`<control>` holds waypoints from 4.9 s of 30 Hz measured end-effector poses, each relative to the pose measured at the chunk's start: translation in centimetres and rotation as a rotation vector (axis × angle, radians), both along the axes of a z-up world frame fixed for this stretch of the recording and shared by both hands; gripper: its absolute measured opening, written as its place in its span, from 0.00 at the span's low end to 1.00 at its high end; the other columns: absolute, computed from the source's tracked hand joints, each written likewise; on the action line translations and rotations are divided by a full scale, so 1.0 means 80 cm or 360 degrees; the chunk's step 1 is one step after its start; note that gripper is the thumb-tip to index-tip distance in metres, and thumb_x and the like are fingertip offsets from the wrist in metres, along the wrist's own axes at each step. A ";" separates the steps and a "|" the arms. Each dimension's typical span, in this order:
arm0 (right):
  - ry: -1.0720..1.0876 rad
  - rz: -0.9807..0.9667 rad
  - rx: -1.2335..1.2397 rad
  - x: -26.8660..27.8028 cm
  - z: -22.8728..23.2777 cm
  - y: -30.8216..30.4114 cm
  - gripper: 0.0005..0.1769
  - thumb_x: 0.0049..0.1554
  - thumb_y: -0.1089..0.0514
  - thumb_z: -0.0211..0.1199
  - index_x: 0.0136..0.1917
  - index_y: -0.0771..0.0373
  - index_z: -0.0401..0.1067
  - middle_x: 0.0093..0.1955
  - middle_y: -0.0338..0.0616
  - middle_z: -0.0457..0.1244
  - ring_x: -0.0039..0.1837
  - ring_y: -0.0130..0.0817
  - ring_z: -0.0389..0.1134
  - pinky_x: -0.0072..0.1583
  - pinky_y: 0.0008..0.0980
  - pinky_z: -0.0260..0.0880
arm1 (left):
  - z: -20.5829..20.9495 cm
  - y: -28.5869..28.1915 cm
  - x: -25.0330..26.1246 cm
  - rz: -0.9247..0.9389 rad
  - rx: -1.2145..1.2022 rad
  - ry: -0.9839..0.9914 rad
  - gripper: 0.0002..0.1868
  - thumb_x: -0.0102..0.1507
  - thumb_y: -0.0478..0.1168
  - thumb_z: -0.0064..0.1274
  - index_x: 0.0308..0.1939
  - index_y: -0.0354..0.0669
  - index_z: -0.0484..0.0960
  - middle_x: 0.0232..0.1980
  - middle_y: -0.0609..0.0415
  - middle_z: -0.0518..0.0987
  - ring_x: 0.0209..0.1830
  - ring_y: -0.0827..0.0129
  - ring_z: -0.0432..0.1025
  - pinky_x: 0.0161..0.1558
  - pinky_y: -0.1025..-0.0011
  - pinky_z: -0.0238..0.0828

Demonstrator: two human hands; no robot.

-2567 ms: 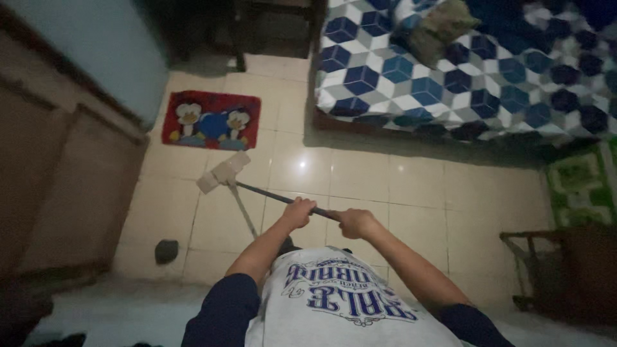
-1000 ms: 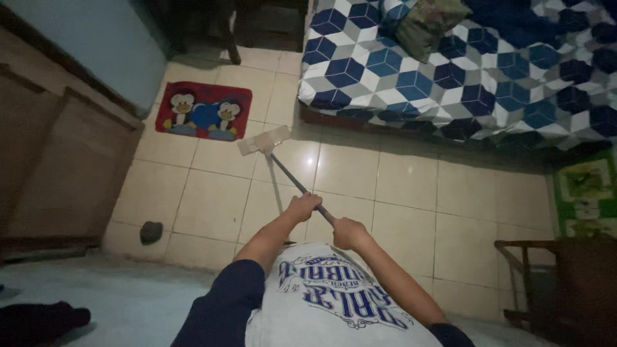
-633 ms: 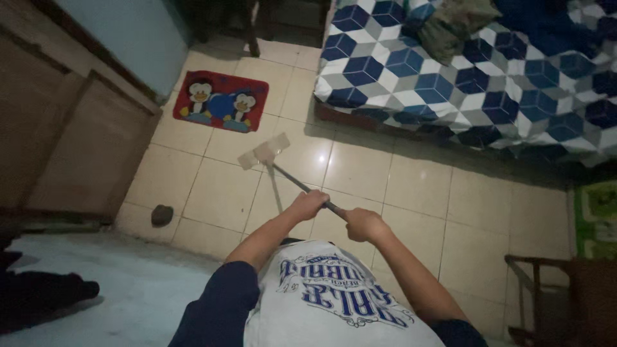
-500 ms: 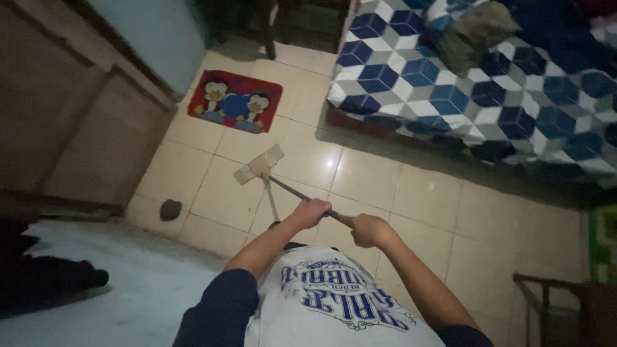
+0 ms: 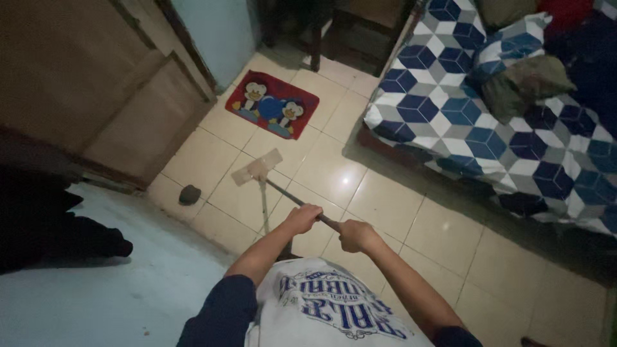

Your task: The person mops a tiled floor in a bedroom using a flat mop, moving it back and forth under and around a bed and a chair.

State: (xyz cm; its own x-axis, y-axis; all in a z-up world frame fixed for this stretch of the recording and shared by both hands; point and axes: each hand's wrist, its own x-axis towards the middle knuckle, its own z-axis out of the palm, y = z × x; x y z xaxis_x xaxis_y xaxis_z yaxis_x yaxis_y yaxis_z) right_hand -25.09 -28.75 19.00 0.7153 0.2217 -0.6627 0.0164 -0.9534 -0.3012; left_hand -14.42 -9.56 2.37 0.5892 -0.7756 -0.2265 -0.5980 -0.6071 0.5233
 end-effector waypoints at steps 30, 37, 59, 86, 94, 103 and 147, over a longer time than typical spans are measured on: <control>0.0064 -0.0021 0.0148 0.143 -0.030 0.147 0.44 0.60 0.58 0.56 0.83 0.36 0.42 0.48 0.61 0.69 0.51 0.58 0.72 0.52 0.54 0.72 | -0.027 0.166 0.129 0.0041 0.0142 -0.0252 0.15 0.61 0.31 0.47 0.51 0.47 0.73 0.51 0.52 0.78 0.60 0.55 0.71 0.44 0.48 0.71; -0.0172 -0.0078 0.0066 0.210 0.013 0.113 0.37 0.60 0.55 0.59 0.80 0.42 0.53 0.48 0.60 0.70 0.51 0.58 0.72 0.53 0.53 0.72 | -0.002 0.137 0.212 -0.0060 -0.0027 -0.0419 0.18 0.62 0.31 0.46 0.55 0.48 0.74 0.55 0.52 0.79 0.62 0.50 0.70 0.50 0.48 0.70; -0.0272 -0.1114 -0.0065 0.405 0.024 -0.133 0.38 0.60 0.53 0.56 0.80 0.54 0.49 0.43 0.63 0.69 0.47 0.62 0.72 0.53 0.58 0.71 | -0.017 -0.296 0.510 -0.0772 -0.0421 -0.0287 0.25 0.56 0.28 0.48 0.55 0.52 0.78 0.62 0.56 0.78 0.65 0.51 0.68 0.41 0.52 0.74; 0.0125 -0.1386 -0.0113 0.941 0.169 -0.352 0.40 0.56 0.60 0.50 0.79 0.34 0.55 0.52 0.63 0.68 0.51 0.59 0.74 0.52 0.52 0.77 | 0.051 -0.520 1.016 -0.1131 -0.0574 -0.0069 0.24 0.56 0.30 0.51 0.57 0.48 0.75 0.53 0.50 0.81 0.55 0.49 0.74 0.46 0.52 0.74; 0.0049 -0.1336 -0.0205 0.991 0.059 -0.329 0.22 0.58 0.53 0.57 0.66 0.52 0.69 0.51 0.61 0.71 0.54 0.59 0.73 0.55 0.53 0.74 | 0.029 -0.493 1.091 -0.1318 -0.0458 0.0159 0.23 0.57 0.33 0.55 0.56 0.51 0.75 0.58 0.55 0.79 0.61 0.52 0.71 0.50 0.54 0.75; 0.0093 -0.1625 -0.0132 0.976 0.100 -0.273 0.28 0.60 0.55 0.54 0.74 0.52 0.62 0.50 0.65 0.69 0.54 0.61 0.72 0.56 0.55 0.70 | 0.052 -0.472 1.085 -0.1617 -0.0395 0.0167 0.23 0.56 0.38 0.55 0.56 0.48 0.73 0.53 0.54 0.77 0.58 0.51 0.70 0.46 0.51 0.71; -0.0030 -0.1652 0.0022 0.508 -0.014 -0.003 0.43 0.57 0.58 0.56 0.82 0.49 0.44 0.47 0.59 0.70 0.50 0.58 0.73 0.53 0.54 0.72 | -0.001 -0.244 0.646 -0.1785 0.0206 -0.0271 0.12 0.64 0.48 0.54 0.50 0.56 0.76 0.53 0.57 0.80 0.57 0.53 0.74 0.47 0.47 0.72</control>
